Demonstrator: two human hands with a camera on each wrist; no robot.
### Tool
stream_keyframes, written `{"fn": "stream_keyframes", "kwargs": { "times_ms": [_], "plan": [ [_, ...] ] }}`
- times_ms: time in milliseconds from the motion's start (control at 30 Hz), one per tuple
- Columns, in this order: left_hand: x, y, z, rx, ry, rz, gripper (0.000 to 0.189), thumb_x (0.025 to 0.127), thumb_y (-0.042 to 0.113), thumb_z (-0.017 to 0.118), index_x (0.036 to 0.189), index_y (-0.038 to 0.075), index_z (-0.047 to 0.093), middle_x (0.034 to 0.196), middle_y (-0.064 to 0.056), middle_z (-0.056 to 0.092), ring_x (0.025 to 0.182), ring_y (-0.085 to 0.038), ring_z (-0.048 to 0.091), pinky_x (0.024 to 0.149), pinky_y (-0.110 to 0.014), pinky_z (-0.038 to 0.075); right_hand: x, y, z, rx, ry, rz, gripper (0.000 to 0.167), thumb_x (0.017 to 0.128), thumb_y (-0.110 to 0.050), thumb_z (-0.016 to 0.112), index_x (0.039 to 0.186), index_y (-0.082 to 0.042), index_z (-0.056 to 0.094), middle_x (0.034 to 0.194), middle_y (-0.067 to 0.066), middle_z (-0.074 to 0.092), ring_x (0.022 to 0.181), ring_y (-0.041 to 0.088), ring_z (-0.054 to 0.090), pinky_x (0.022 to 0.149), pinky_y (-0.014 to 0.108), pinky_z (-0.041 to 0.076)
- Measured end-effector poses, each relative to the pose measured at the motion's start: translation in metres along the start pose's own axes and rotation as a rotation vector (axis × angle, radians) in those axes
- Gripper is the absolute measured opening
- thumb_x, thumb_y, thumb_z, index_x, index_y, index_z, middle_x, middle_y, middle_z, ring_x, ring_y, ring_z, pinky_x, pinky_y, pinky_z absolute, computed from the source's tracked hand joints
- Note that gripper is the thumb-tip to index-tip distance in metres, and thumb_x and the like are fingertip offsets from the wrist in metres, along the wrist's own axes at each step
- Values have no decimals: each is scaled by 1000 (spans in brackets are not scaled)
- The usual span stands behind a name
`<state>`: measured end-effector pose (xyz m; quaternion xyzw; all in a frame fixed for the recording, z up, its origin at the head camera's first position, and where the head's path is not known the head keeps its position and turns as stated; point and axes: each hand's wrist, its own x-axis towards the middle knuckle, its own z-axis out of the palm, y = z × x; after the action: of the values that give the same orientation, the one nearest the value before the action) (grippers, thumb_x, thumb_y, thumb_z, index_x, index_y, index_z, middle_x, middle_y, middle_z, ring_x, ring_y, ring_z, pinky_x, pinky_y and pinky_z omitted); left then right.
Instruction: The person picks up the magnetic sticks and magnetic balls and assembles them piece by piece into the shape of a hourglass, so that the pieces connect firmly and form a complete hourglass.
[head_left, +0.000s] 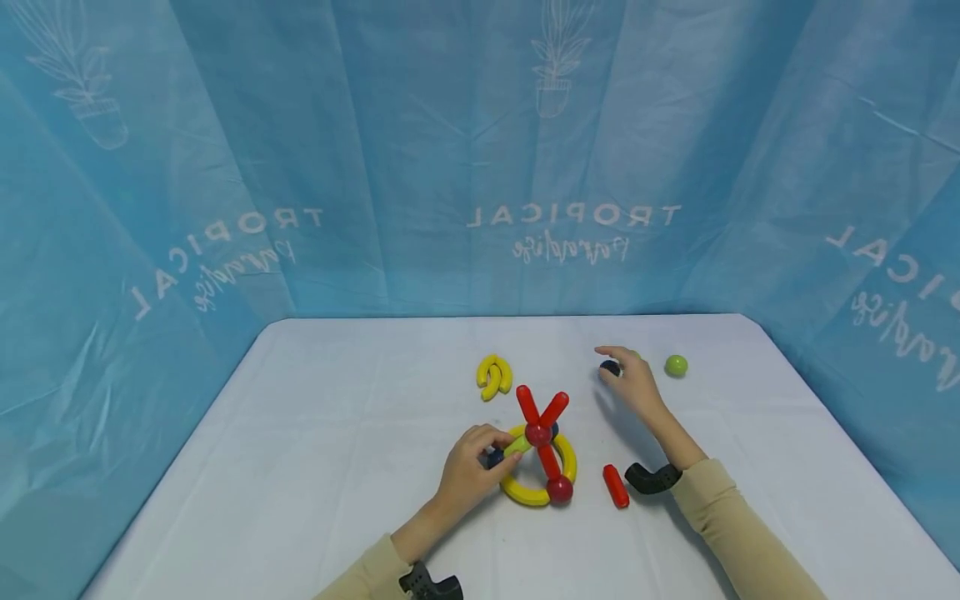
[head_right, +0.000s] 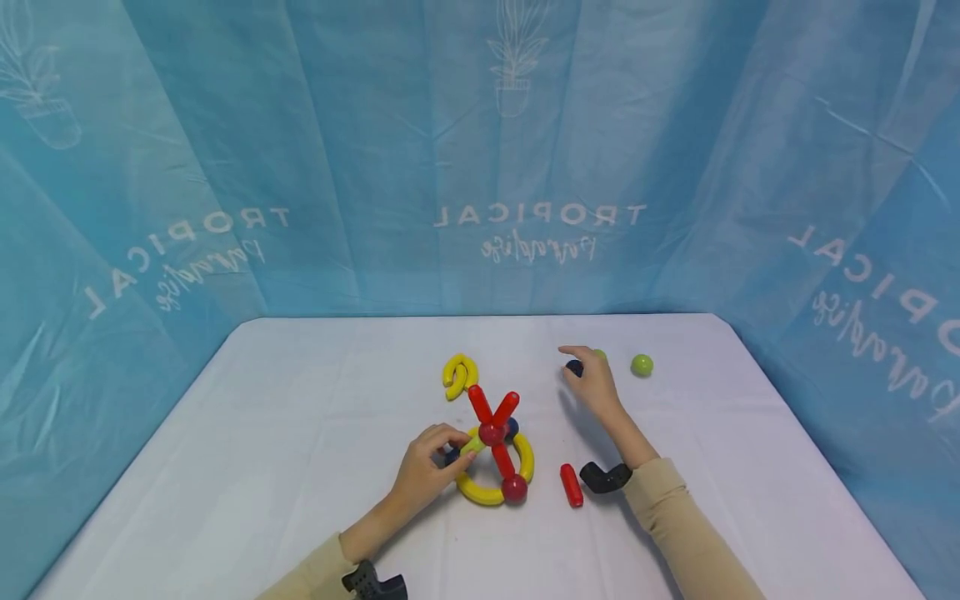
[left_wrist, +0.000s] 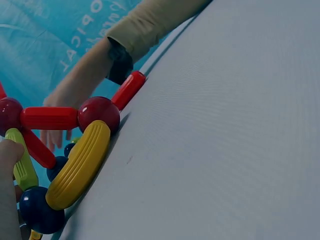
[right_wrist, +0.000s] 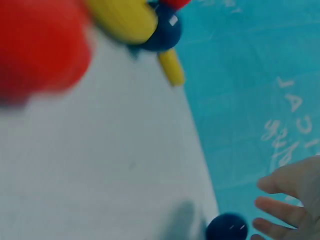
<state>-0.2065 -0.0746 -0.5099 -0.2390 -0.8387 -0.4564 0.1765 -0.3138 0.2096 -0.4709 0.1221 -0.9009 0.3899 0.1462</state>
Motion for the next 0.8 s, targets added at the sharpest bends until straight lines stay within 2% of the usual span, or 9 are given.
{"fn": "stream_keyframes", "kwargs": {
  "times_ms": [100, 200, 367, 567, 667, 800],
  "plan": [
    [0, 1, 0, -9, 2, 1, 16, 82, 22, 75, 95, 16, 69, 89, 6, 67, 85, -8, 55, 73, -23, 51, 0, 9, 3, -68, -66, 5, 37, 86, 4, 59, 123, 6, 57, 127, 27, 57, 124, 43, 49, 104, 55, 38],
    [0, 1, 0, -5, 1, -3, 16, 81, 22, 75, 95, 16, 69, 89, 6, 67, 85, -8, 55, 73, -22, 51, -1, 12, 5, -80, -90, 4, 35, 84, 6, 60, 119, 7, 59, 123, 27, 59, 121, 43, 51, 102, 55, 40],
    [1, 0, 0, -3, -8, -9, 16, 82, 22, 75, 96, 17, 69, 89, 7, 67, 85, -7, 55, 74, -22, 50, -4, 13, 7, -44, -104, 12, 31, 83, 4, 64, 114, 6, 63, 117, 26, 61, 114, 42, 56, 95, 53, 47],
    [1, 0, 0, -7, -8, -9, 17, 81, 22, 75, 96, 17, 69, 90, 7, 67, 85, -8, 55, 73, -23, 50, -5, 11, 9, -18, -114, 30, 37, 81, -5, 71, 116, 5, 62, 117, 26, 62, 105, 40, 60, 89, 51, 51],
    [1, 0, 1, -13, -6, -8, 16, 82, 22, 75, 96, 17, 69, 89, 8, 67, 84, -9, 56, 73, -22, 50, -5, -2, 6, 51, -80, 43, 38, 83, -12, 72, 118, 1, 62, 116, 22, 64, 101, 34, 61, 86, 44, 53],
    [0, 0, 1, -21, 5, -1, 16, 83, 24, 74, 96, 17, 69, 89, 8, 66, 83, -8, 55, 72, -21, 50, -5, -43, -1, 177, -81, 63, 42, 85, -24, 71, 121, -5, 62, 116, 17, 65, 98, 27, 59, 83, 30, 52]
  ]
}}
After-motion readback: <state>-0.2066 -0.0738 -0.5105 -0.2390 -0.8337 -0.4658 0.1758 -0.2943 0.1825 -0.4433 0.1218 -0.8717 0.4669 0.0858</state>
